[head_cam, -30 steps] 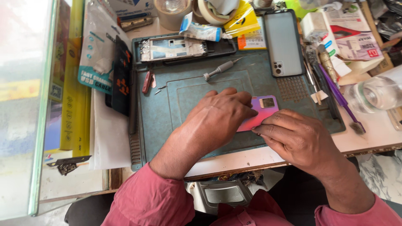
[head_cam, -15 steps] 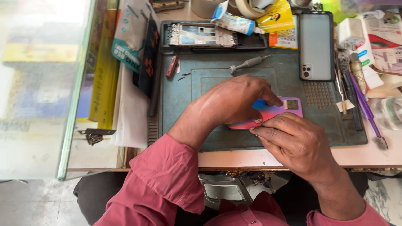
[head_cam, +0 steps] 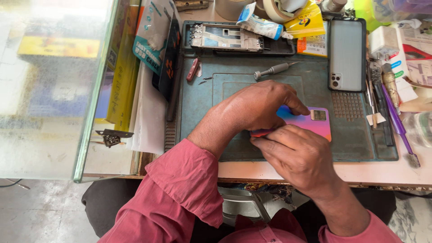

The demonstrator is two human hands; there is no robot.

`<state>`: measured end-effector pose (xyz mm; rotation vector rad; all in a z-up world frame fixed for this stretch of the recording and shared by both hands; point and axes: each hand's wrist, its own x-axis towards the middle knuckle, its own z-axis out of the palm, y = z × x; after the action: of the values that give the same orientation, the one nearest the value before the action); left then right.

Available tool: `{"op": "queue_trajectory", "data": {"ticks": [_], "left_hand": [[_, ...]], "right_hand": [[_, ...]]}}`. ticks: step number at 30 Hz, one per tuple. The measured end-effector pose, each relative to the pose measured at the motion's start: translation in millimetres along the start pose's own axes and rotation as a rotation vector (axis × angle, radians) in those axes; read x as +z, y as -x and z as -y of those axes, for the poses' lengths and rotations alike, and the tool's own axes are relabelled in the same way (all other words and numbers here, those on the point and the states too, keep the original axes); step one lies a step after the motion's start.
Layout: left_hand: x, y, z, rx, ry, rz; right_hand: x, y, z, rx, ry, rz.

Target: The person removes the back cover of a smartphone using a prying tool. They then separate the internal components from the back cover and place the cover on the workbench.

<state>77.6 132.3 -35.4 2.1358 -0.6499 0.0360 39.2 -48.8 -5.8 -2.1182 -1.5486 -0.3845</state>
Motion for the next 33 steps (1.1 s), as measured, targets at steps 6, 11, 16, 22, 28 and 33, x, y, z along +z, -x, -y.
{"op": "queue_trajectory", "data": {"ticks": [6,11,16,22,28,33], "left_hand": [[-4.9,3.0,-5.3,0.036,-0.052,-0.020],[-9.9,6.5,-12.1,0.057,-0.068,-0.018],[-11.7,5.8,-17.1,0.025,-0.089,0.007],[-11.3,4.9,-18.1,0.022,-0.089,0.022],[-11.3,10.2,-15.8,0.114,-0.105,-0.014],[-5.9,11.6,-10.9,0.060,-0.066,-0.020]], "right_hand": [[1.2,1.8,0.8,-0.014,-0.006,-0.024],[2.6,8.2,-0.2,-0.043,0.017,-0.052],[3.7,11.4,-0.4,-0.050,0.024,-0.072],[3.2,12.1,-1.0,-0.050,-0.066,-0.116],[-6.8,10.3,3.7,0.046,-0.228,-0.251],[-34.4,-16.0,4.7,0.196,-0.339,-0.305]]}}
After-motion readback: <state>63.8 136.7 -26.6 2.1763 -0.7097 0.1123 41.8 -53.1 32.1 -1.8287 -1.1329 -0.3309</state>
